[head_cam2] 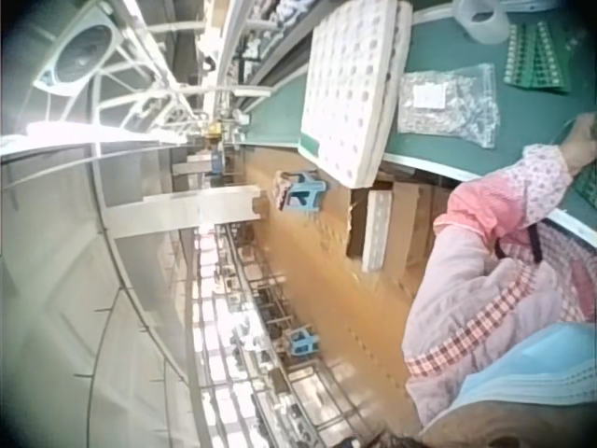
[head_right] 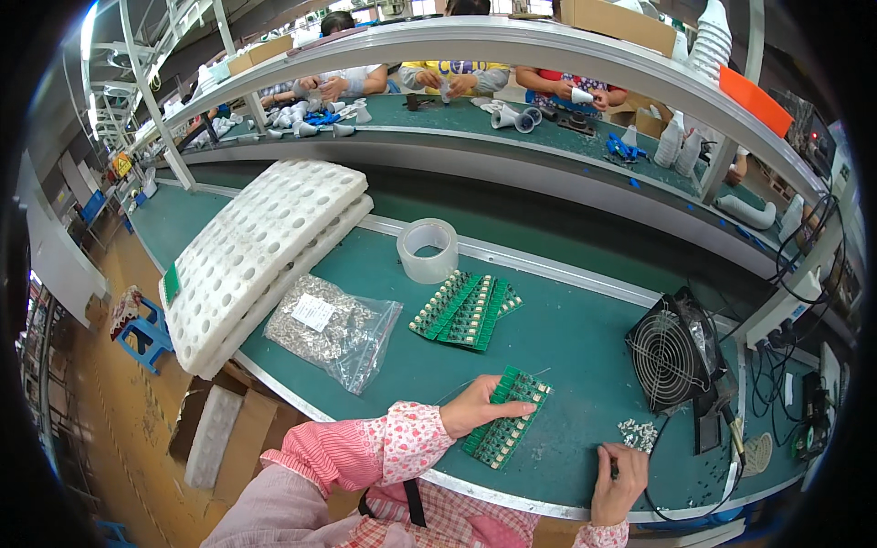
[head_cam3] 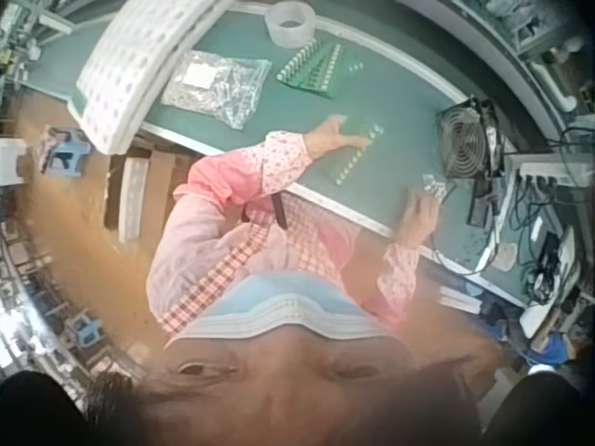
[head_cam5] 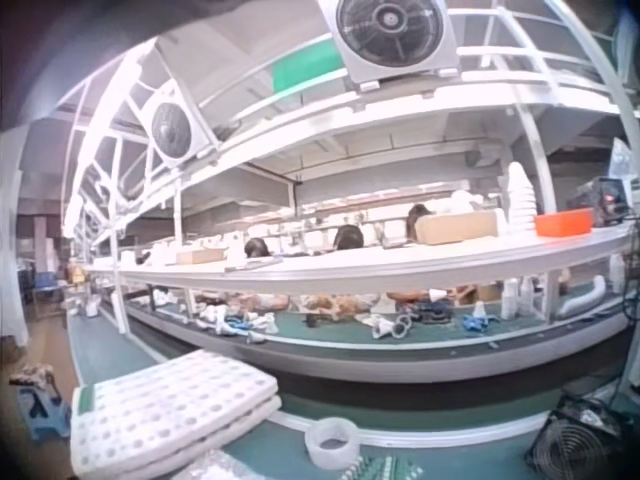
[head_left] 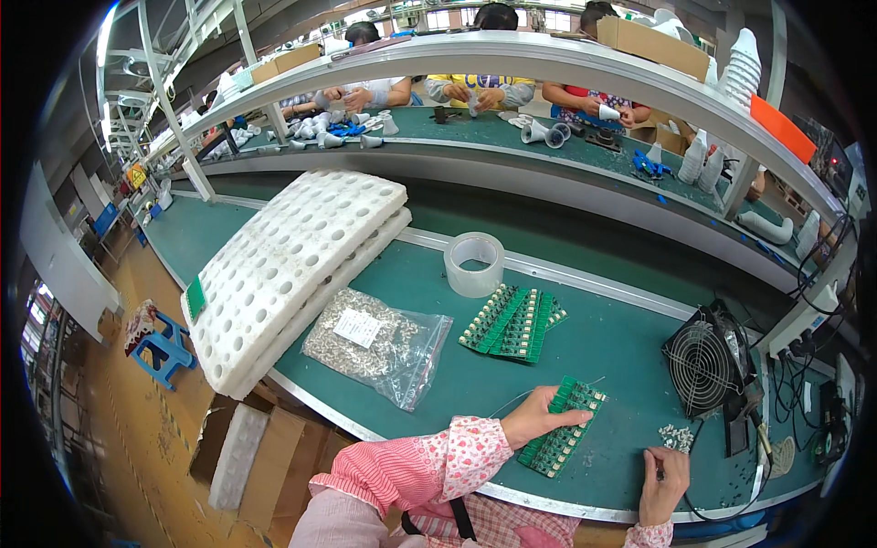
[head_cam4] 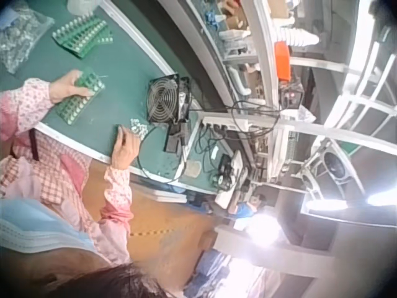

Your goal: The person retrieves a circuit board panel from packaging, inserts small electronic components into the board by hand, and solders them using a soldering iron and solder wire.

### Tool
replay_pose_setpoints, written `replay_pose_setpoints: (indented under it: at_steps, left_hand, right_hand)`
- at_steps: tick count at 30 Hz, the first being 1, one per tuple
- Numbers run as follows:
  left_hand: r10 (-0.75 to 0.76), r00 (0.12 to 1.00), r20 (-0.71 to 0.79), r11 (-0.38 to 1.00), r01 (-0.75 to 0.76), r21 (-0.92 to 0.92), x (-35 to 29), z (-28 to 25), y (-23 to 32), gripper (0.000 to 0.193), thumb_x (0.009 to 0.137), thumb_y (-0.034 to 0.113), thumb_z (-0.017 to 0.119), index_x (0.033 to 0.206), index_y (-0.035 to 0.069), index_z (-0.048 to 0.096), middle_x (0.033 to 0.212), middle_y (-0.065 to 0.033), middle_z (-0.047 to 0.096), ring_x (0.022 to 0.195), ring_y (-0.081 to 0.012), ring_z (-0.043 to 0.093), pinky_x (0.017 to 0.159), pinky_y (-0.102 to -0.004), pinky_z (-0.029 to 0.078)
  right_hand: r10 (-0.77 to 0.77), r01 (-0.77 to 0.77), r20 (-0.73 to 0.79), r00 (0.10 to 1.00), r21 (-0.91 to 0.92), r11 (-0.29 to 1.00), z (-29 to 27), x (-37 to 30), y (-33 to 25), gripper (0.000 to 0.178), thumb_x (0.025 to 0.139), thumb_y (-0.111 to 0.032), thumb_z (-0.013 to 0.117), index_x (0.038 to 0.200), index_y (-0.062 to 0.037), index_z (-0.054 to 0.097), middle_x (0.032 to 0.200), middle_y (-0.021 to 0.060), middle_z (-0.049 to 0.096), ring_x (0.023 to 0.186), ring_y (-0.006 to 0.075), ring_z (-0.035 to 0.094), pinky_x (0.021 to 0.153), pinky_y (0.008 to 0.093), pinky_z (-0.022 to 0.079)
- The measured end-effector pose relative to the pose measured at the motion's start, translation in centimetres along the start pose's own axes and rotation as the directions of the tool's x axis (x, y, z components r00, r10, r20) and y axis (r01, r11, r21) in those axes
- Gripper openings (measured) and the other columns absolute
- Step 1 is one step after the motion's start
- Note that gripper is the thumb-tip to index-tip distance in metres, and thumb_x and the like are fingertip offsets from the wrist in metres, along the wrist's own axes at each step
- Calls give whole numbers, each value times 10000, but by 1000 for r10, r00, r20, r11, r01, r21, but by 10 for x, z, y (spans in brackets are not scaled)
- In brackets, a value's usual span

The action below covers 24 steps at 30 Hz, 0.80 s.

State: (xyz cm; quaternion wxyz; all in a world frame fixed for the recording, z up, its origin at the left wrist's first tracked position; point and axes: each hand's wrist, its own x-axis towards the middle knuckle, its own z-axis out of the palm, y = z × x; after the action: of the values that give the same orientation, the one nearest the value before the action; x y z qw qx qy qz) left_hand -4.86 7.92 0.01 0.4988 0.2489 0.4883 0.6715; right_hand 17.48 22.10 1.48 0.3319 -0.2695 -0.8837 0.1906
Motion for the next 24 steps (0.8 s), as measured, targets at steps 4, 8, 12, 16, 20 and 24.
replay_pose_setpoints:
  at_steps: [4, 8, 12, 16, 20, 24]
  left_hand:
    - [-9, 1000, 23, 1000, 9, 11, 5, 1, 0, 230, 828, 171, 706, 1007, 44, 639, 854, 4, 640, 755, -52, 576, 654, -220, 476]
    - [-33, 999, 31, 999, 33, -9, 8, -1, 2, 231, 835, 169, 699, 1017, 41, 634, 856, 6, 638, 754, -48, 573, 644, -213, 473]
    - [-9, 999, 54, 1000, 11, -22, 9, -3, -2, 240, 841, 162, 691, 1037, 38, 628, 865, 7, 636, 753, -45, 572, 639, -207, 473]
    - [-30, 998, 59, 999, 32, -33, 8, -2, 0, 247, 844, 161, 688, 1046, 34, 623, 868, 5, 634, 757, -47, 573, 640, -207, 473]
    - [-51, 997, 55, 998, 52, -22, 6, 0, 4, 246, 845, 162, 686, 1045, 33, 624, 870, 4, 636, 761, -48, 573, 645, -208, 475]
    - [-6, 1000, 20, 1000, 6, 27, 4, 0, 1, 251, 845, 164, 686, 1047, 30, 625, 878, 1, 639, 764, -50, 575, 652, -213, 478]
  right_hand:
    - [360, -477, 315, 878, 515, 713, 17, 9, -15, 98, 834, -15, 644, 908, 39, 608, 854, 89, 660, 708, 104, 614, 624, 231, 515]
    - [303, -576, 493, 815, 644, 503, 30, 25, -26, 190, 886, -45, 592, 1040, 66, 578, 885, 114, 649, 688, 117, 619, 645, 238, 541]
    - [296, -650, 581, 759, 643, 404, 35, 33, -21, 214, 923, -79, 542, 1082, 63, 561, 901, 129, 646, 683, 128, 627, 611, 246, 554]
    - [288, -729, 674, 680, 665, 165, 38, 35, -13, 252, 944, -104, 504, 1132, 61, 534, 906, 146, 643, 677, 154, 643, 585, 266, 571]
    - [318, -751, 698, 642, 656, 76, 36, 34, -17, 274, 945, -101, 497, 1161, 67, 512, 906, 144, 633, 652, 153, 635, 565, 273, 575]
    - [320, -741, 692, 647, 670, 48, 37, 34, -17, 266, 946, -102, 491, 1145, 72, 518, 908, 136, 626, 627, 141, 620, 549, 270, 572]
